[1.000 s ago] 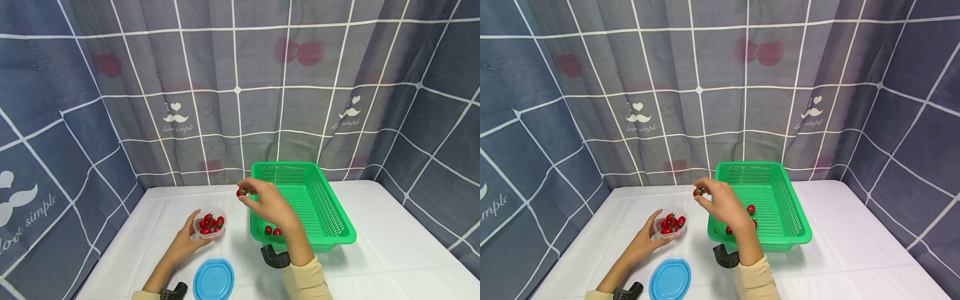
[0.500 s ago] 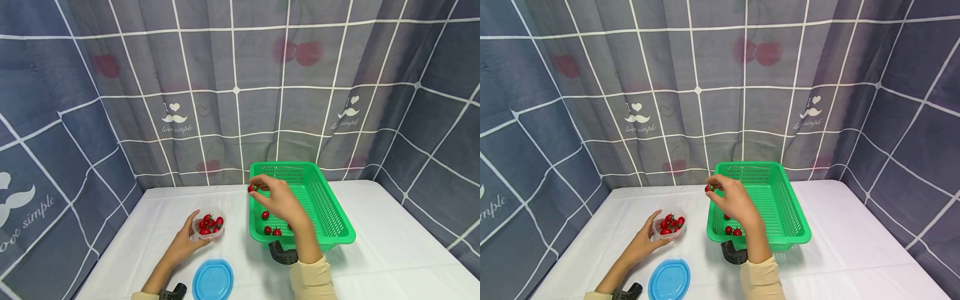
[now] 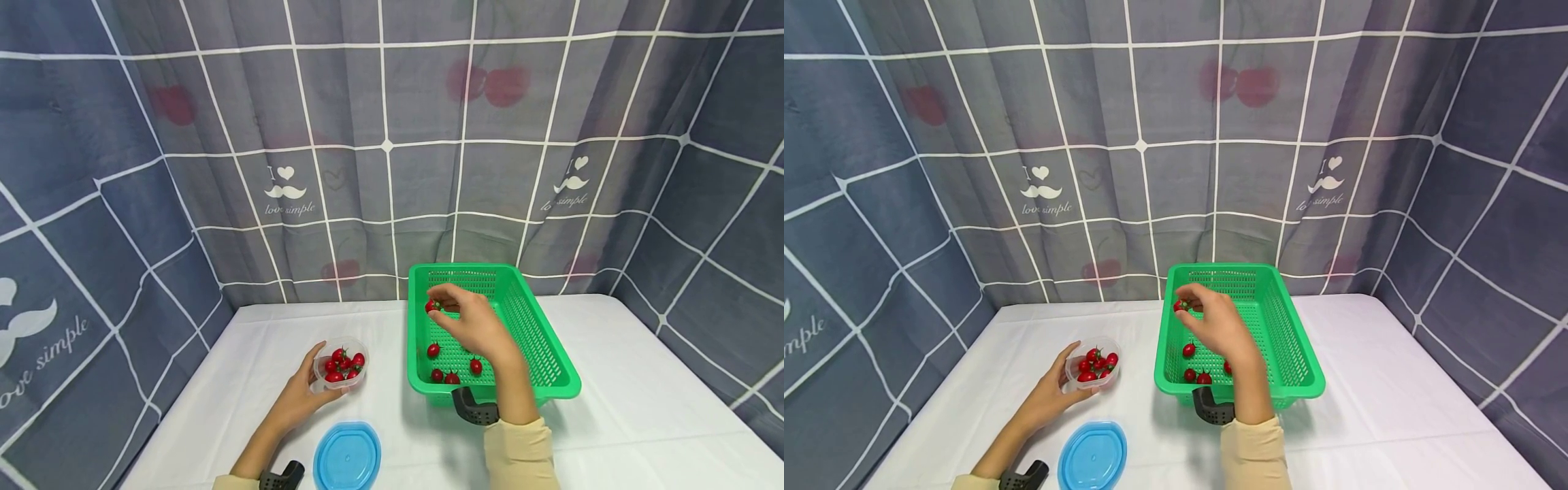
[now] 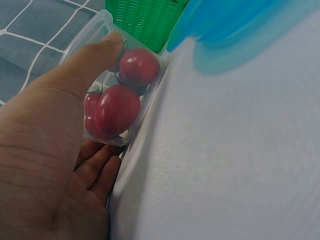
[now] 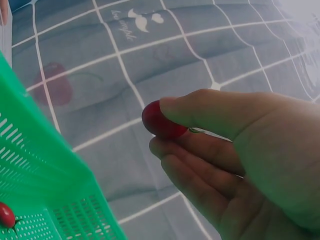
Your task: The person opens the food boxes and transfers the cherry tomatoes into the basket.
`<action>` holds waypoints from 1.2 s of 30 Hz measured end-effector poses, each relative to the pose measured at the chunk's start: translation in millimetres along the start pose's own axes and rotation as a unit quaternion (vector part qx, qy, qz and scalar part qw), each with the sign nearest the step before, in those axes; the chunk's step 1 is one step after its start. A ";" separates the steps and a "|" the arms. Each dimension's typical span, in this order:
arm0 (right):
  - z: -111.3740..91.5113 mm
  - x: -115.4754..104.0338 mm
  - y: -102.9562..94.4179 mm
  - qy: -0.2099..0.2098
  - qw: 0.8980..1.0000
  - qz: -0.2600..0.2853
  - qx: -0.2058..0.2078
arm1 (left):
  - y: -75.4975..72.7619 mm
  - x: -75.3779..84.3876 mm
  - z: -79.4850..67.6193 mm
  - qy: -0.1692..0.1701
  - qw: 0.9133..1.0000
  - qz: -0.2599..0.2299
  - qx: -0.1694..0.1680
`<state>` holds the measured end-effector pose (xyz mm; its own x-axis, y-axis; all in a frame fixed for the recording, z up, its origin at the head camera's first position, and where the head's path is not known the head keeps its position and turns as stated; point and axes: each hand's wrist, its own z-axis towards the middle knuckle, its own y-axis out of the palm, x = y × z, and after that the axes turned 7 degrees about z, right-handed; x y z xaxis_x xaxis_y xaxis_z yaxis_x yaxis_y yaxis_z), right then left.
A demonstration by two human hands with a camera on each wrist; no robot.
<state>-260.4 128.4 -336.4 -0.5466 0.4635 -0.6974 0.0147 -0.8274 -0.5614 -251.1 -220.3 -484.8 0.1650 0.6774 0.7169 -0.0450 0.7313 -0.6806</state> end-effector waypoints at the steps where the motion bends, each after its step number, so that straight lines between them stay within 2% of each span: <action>1: -0.1 1.2 -0.5 0.002 1.000 -0.003 0.000 | 0.0 -0.4 0.1 0.001 1.000 0.001 0.000; 19: 1.9 1.8 -1.5 0.002 1.000 -0.012 -0.007 | -0.6 -1.9 1.7 -0.001 1.000 0.007 0.004; 26: 3.5 0.6 8.2 0.015 1.000 -0.007 -0.026 | -0.7 -0.6 1.0 -0.003 1.000 0.006 0.000; 36: 10.2 -11.9 32.6 -0.004 0.998 -0.013 -0.061 | 1.7 -1.2 2.4 -0.012 1.000 -0.003 0.002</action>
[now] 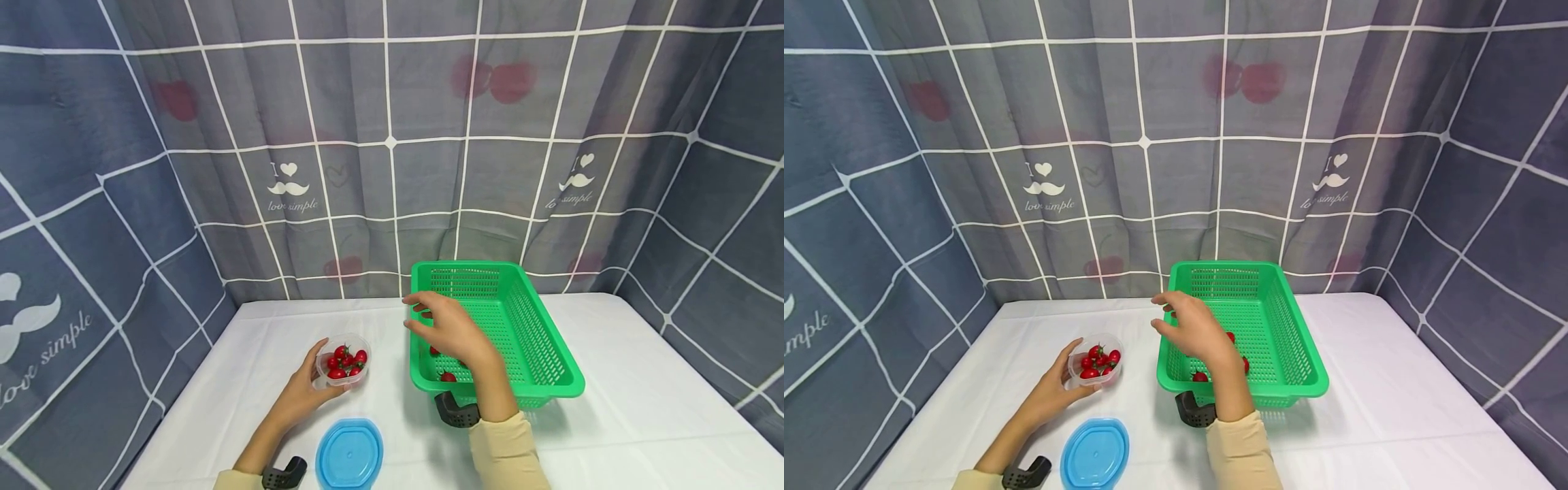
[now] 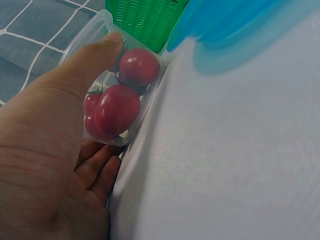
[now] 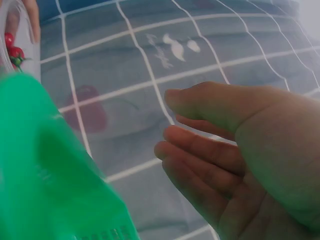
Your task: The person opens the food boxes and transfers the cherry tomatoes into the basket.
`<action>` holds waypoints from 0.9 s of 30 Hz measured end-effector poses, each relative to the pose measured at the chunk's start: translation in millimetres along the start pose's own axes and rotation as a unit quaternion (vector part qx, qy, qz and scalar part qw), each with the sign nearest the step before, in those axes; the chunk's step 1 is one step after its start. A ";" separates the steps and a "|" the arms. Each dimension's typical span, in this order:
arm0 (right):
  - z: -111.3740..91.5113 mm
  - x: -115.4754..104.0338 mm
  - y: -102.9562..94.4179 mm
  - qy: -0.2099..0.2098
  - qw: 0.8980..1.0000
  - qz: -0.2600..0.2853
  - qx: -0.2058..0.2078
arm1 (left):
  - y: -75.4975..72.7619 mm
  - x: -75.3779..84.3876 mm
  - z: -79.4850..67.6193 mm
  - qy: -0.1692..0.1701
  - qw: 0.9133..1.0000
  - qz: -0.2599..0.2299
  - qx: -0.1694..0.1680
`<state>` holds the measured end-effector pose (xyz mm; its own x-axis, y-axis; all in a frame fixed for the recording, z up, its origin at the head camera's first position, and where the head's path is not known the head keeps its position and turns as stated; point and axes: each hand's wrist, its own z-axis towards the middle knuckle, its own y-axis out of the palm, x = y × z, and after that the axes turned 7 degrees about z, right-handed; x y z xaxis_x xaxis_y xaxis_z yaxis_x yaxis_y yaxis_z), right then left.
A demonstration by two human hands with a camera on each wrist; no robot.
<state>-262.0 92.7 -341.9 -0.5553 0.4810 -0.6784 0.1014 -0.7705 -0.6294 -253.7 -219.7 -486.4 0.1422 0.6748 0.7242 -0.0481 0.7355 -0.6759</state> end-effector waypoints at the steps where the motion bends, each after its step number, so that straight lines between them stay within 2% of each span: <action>1: 0.8 -1.9 3.3 -0.002 1.000 -0.001 -0.003 | 0.2 0.1 0.1 0.001 1.000 0.001 0.000; 8: 7.7 -13.7 26.9 -0.030 0.999 -0.032 -0.032 | 1.1 0.5 0.9 0.000 1.000 0.001 -0.004; 16: 14.0 -23.9 49.6 -0.058 0.994 -0.058 -0.076 | -0.7 -0.4 0.8 0.017 1.000 -0.008 -0.006; 27: 17.2 -24.8 88.6 -0.041 0.989 -0.086 -0.118 | -1.8 -1.4 -1.6 0.018 1.000 -0.013 -0.005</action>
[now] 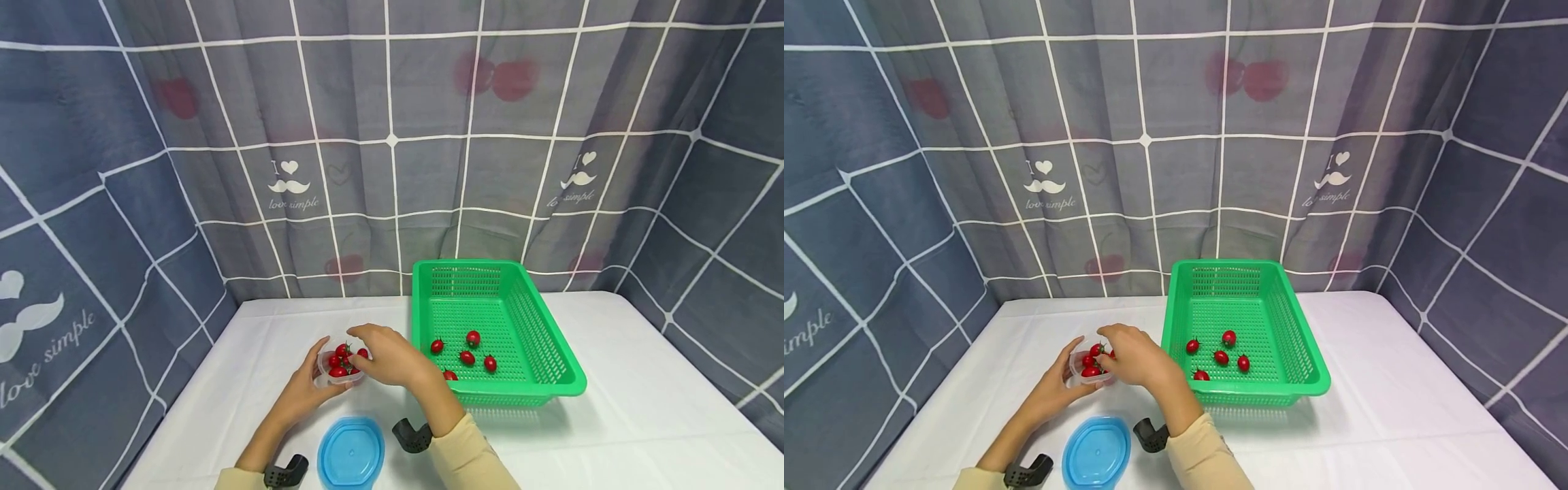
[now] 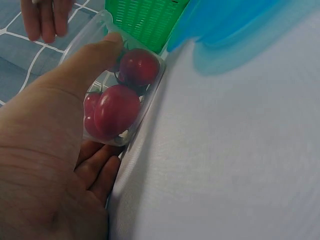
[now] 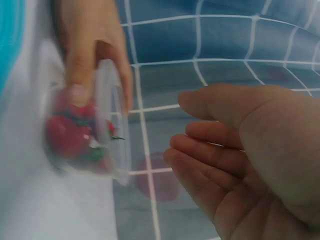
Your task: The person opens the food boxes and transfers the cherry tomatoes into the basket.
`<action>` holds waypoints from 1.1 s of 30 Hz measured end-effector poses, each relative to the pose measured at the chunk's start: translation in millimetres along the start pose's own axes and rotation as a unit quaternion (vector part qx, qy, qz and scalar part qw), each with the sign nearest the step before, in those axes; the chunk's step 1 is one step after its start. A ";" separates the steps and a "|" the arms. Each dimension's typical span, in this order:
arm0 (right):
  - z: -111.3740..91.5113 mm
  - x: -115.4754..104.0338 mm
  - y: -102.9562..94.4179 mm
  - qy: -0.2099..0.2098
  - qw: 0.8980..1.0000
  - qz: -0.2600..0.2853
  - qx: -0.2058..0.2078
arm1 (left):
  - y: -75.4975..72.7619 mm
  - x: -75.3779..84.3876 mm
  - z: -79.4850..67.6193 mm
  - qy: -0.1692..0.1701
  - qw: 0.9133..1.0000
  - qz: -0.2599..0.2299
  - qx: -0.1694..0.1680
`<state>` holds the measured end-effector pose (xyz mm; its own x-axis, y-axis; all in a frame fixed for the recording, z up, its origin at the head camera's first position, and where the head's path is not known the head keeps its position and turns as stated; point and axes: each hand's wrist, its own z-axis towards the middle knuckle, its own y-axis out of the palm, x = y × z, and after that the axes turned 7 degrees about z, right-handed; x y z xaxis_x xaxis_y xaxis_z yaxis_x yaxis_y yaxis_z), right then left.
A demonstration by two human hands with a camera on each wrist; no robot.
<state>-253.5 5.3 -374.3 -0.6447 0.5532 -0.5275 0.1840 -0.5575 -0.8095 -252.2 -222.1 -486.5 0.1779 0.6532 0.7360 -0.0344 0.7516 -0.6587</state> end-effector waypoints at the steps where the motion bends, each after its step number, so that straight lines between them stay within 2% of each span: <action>1: 1.0 0.5 3.5 0.001 1.000 -0.004 -0.004 | -0.1 0.1 0.2 0.001 1.000 -0.002 0.000; 7: 5.9 3.7 19.6 0.008 0.999 -0.029 -0.023 | 0.4 -1.7 0.2 0.003 1.000 -0.013 0.001; 15: 9.2 6.8 33.1 0.024 0.999 -0.023 -0.034 | -0.4 -2.0 1.0 0.021 1.000 -0.005 0.004; 22: 8.7 6.9 38.1 0.052 0.998 -0.035 -0.023 | 0.5 -1.9 0.6 0.015 1.000 -0.008 -0.001; 28: 7.7 4.7 39.2 0.047 0.997 -0.058 -0.015 | 0.7 -1.3 -0.3 0.016 1.000 -0.013 -0.002; 33: 8.8 2.9 39.4 0.042 0.997 -0.057 -0.025 | -0.2 -2.1 0.1 0.022 1.000 -0.013 -0.001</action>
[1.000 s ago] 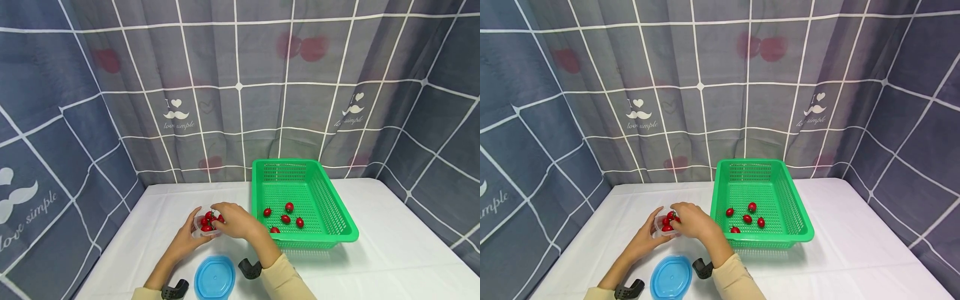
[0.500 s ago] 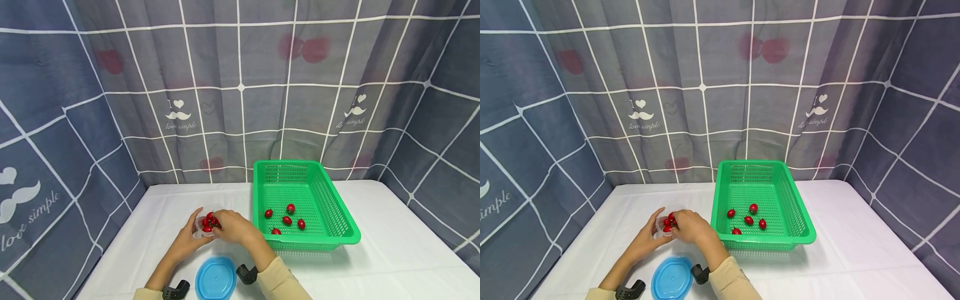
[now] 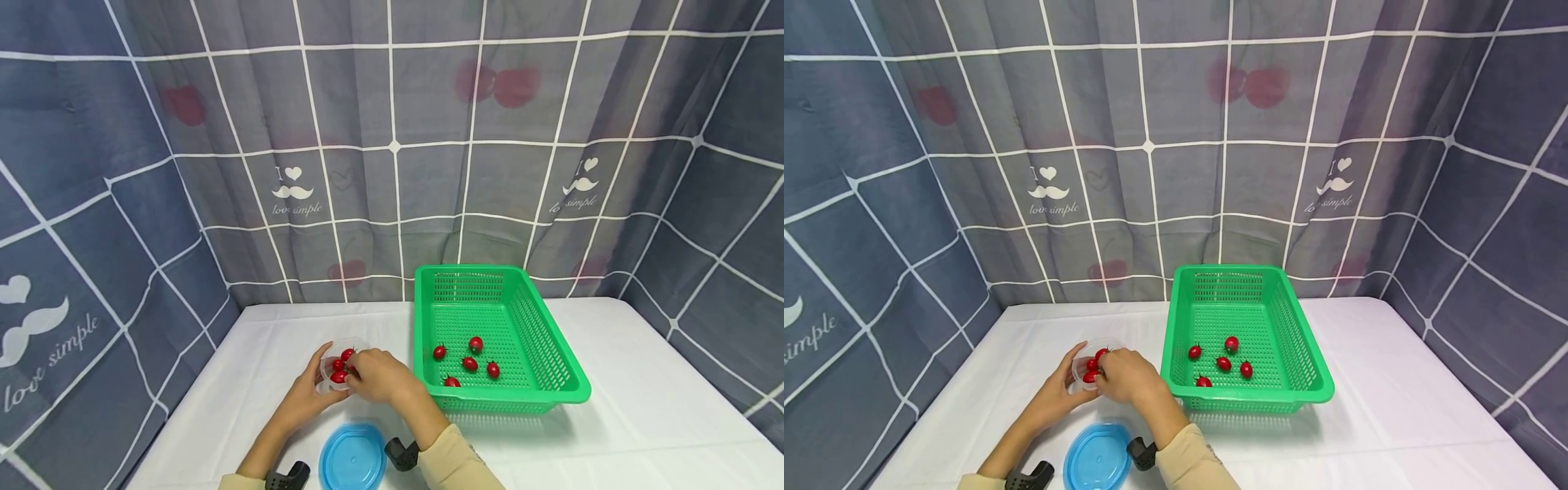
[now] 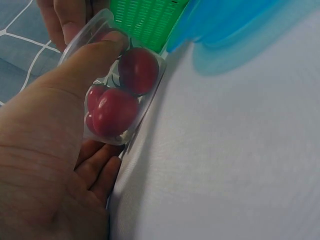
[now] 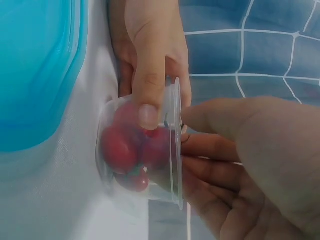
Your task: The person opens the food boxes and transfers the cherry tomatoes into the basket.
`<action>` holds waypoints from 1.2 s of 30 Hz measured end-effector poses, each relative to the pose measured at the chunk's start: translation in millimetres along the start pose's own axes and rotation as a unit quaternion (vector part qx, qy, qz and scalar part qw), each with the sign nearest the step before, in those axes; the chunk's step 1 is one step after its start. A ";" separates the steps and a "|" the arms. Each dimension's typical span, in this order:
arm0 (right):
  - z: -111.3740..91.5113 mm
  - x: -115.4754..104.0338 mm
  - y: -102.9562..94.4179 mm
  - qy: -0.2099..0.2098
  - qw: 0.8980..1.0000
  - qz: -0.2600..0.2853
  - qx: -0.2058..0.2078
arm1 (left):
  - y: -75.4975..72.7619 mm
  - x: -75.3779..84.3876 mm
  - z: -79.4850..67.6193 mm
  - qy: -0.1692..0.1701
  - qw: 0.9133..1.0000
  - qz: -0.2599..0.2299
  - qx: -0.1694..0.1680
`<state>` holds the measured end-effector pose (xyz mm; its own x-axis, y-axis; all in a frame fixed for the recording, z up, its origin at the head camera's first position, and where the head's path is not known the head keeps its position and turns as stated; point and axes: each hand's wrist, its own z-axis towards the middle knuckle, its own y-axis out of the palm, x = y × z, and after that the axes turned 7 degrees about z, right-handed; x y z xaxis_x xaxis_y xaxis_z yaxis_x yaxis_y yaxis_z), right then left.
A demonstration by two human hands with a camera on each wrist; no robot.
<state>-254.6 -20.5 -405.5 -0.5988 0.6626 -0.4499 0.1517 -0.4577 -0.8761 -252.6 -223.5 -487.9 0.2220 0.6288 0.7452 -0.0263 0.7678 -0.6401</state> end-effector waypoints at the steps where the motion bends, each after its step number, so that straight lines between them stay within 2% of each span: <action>1: 0.3 -0.1 0.0 -0.002 1.000 0.003 -0.003 | -0.2 -0.4 -0.1 0.001 1.000 0.001 0.000; 10: 3.7 0.6 4.5 -0.041 0.998 0.027 -0.036 | 0.1 -0.8 -0.1 -0.001 1.000 0.004 -0.003; 20: 5.1 0.5 11.8 -0.059 0.998 0.023 -0.031 | -0.3 -0.4 0.7 -0.001 1.000 0.016 -0.007; 28: 8.1 -1.7 18.4 -0.068 0.997 0.002 -0.023 | -1.4 -1.5 1.1 0.015 1.000 -0.009 -0.007; 36: 9.1 1.8 18.9 -0.081 0.996 0.036 -0.022 | -1.3 -3.3 -0.4 0.016 1.000 -0.003 -0.004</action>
<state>-259.9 -33.3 -421.2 -0.7040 0.5230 -0.4805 0.2305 -0.4718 -0.8511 -252.9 -226.6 -489.6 0.2530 0.6196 0.7431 -0.0172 0.7708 -0.6368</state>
